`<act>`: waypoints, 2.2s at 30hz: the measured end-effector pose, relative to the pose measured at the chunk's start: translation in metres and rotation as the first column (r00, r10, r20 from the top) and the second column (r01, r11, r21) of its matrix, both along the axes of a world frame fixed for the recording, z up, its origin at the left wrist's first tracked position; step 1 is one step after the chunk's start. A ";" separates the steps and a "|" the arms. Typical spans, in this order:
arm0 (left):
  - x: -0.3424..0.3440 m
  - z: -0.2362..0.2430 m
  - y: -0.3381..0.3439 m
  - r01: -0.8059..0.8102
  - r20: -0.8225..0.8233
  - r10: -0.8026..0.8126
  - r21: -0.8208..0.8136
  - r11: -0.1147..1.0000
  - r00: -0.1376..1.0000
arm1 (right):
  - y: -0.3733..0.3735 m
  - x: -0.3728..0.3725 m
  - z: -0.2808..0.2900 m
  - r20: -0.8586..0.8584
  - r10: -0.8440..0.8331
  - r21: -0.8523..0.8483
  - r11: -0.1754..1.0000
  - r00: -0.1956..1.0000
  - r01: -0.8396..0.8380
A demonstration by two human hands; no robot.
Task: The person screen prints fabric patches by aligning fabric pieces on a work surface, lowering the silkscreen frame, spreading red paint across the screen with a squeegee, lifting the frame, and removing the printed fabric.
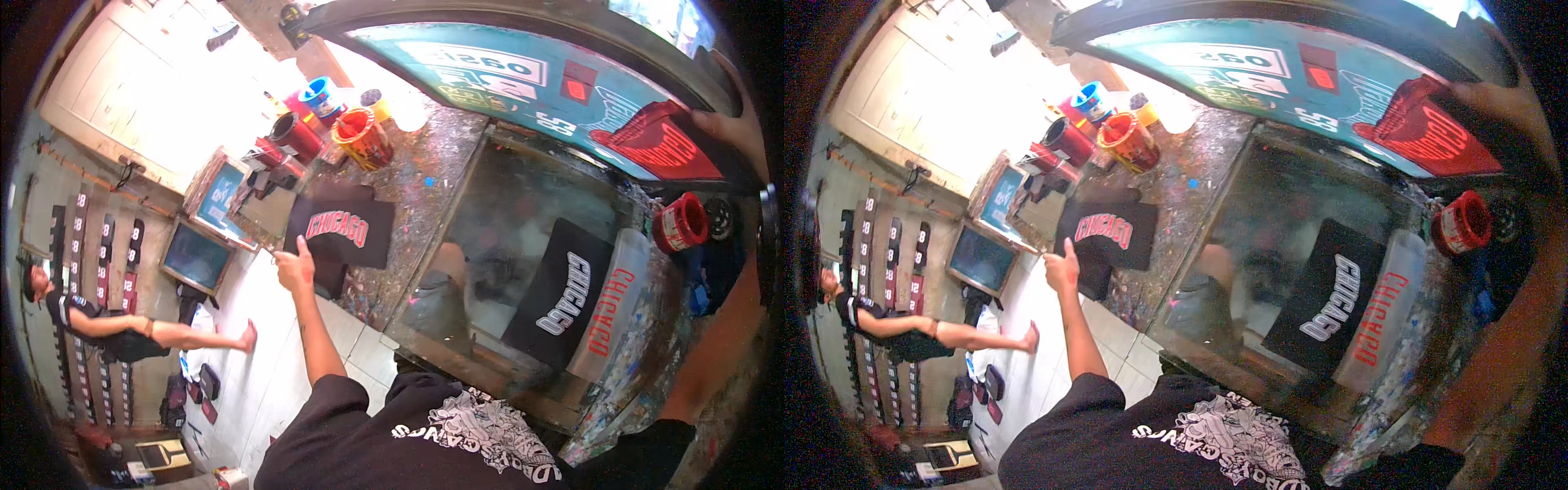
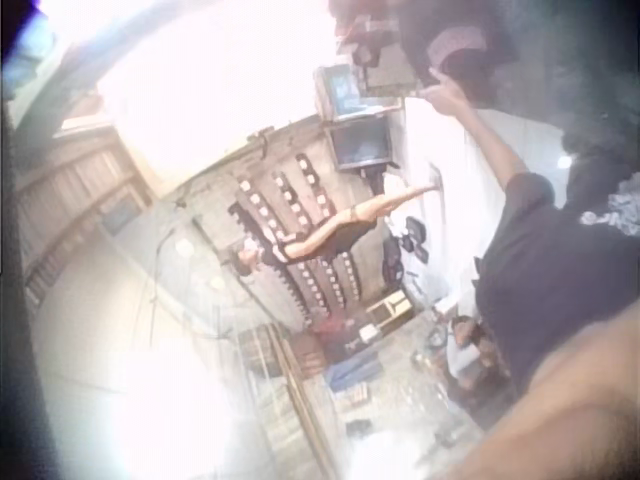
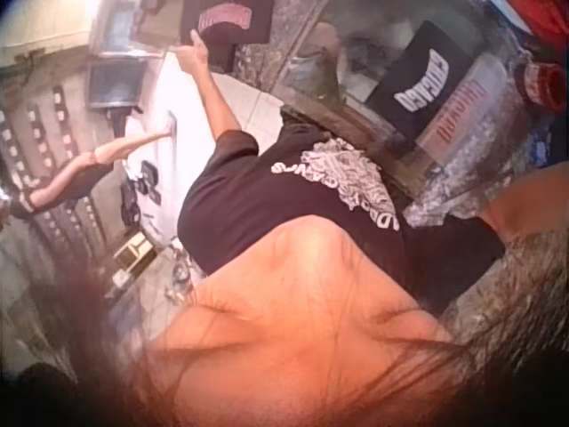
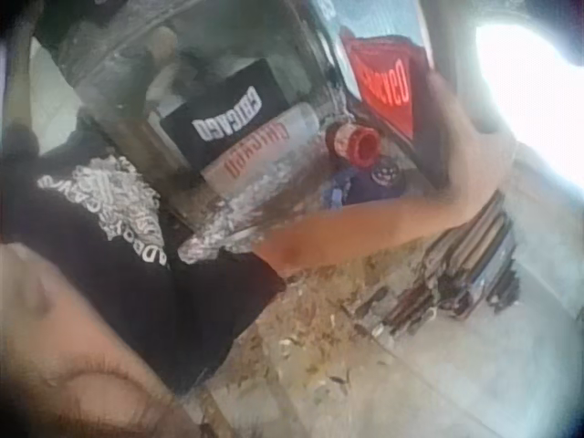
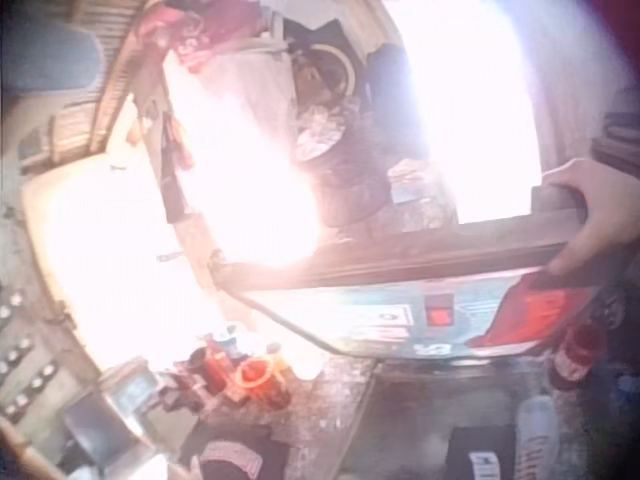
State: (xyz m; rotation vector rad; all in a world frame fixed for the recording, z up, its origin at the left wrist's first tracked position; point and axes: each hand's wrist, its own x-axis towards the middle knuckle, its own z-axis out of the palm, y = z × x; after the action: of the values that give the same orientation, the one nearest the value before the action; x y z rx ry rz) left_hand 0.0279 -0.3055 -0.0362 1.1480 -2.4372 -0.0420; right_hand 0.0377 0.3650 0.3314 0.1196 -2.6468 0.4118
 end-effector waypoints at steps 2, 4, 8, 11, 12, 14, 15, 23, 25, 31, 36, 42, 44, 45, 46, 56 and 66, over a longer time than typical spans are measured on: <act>0.003 0.025 0.064 0.267 -0.122 -0.257 0.076 0.961 0.959 | 0.019 -0.011 -0.017 -0.004 -0.034 -0.032 0.999 0.999 0.034; 0.017 0.042 0.158 0.681 -0.144 -0.665 0.146 0.718 0.732 | 0.039 -0.013 -0.021 -0.011 -0.077 -0.074 0.994 0.997 0.076; 0.077 0.027 0.348 0.910 -0.382 -0.880 0.185 -0.372 -0.282 | 0.045 -0.001 -0.007 0.005 -0.115 -0.118 0.986 0.993 0.115; 0.109 0.010 0.423 0.749 -0.411 -0.717 0.111 -0.653 -0.564 | -0.052 0.027 0.027 0.068 -0.033 0.061 0.998 0.997 0.029; 0.117 0.002 0.436 0.722 -0.344 -0.696 0.072 -0.688 -0.630 | -0.076 0.039 0.035 0.053 -0.045 0.182 0.983 0.998 0.034; 0.116 -0.013 0.436 0.737 -0.274 -0.720 0.058 -0.674 -0.637 | -0.058 0.027 0.024 -0.051 -0.080 0.231 0.969 0.995 0.090; 0.115 -0.015 0.437 0.736 -0.305 -0.717 0.069 -0.673 -0.627 | -0.031 0.016 0.029 -0.012 -0.087 0.201 0.976 0.996 0.088; 0.054 0.008 0.322 0.833 -0.065 -0.861 0.227 -0.505 -0.505 | -0.022 0.010 0.042 0.182 -0.185 0.132 0.978 0.966 0.163; 0.050 -0.001 0.313 0.796 -0.006 -0.844 0.331 -0.508 -0.536 | -0.021 0.010 0.043 0.250 -0.190 0.064 0.982 0.949 0.179; 0.049 -0.008 0.309 0.773 0.086 -0.801 0.340 -0.535 -0.592 | -0.016 0.005 0.042 0.262 -0.159 0.037 0.987 0.952 0.155; 0.050 -0.010 0.309 0.790 0.140 -0.806 0.350 -0.503 -0.575 | -0.015 0.005 0.043 0.253 -0.150 0.038 0.989 0.956 0.145; 0.051 -0.006 0.309 0.792 0.115 -0.816 0.348 -0.502 -0.567 | -0.017 0.006 0.044 0.250 -0.138 0.040 0.990 0.958 0.132; 0.051 -0.004 0.309 0.792 0.119 -0.816 0.352 -0.499 -0.566 | -0.018 0.007 0.043 0.249 -0.135 0.040 0.991 0.959 0.129; 0.050 -0.003 0.309 0.792 0.124 -0.815 0.356 -0.495 -0.566 | -0.017 0.007 0.043 0.249 -0.135 0.041 0.991 0.959 0.129; 0.050 -0.003 0.309 0.792 0.124 -0.815 0.357 -0.495 -0.565 | -0.017 0.007 0.044 0.249 -0.137 0.041 0.991 0.959 0.131; 0.048 -0.004 0.309 0.782 0.104 -0.811 0.360 -0.509 -0.576 | -0.018 0.010 0.044 0.250 -0.136 0.041 0.991 0.959 0.130; 0.048 -0.009 0.307 0.781 0.124 -0.805 0.362 -0.508 -0.581 | -0.020 0.013 0.044 0.246 -0.133 0.041 0.991 0.960 0.127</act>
State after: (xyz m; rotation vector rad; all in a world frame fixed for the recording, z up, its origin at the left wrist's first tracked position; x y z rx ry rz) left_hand 0.0763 0.0018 -0.0451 -1.8939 -2.6957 -0.4877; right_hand 0.0506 0.3453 0.3756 -0.1056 -2.8858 0.3712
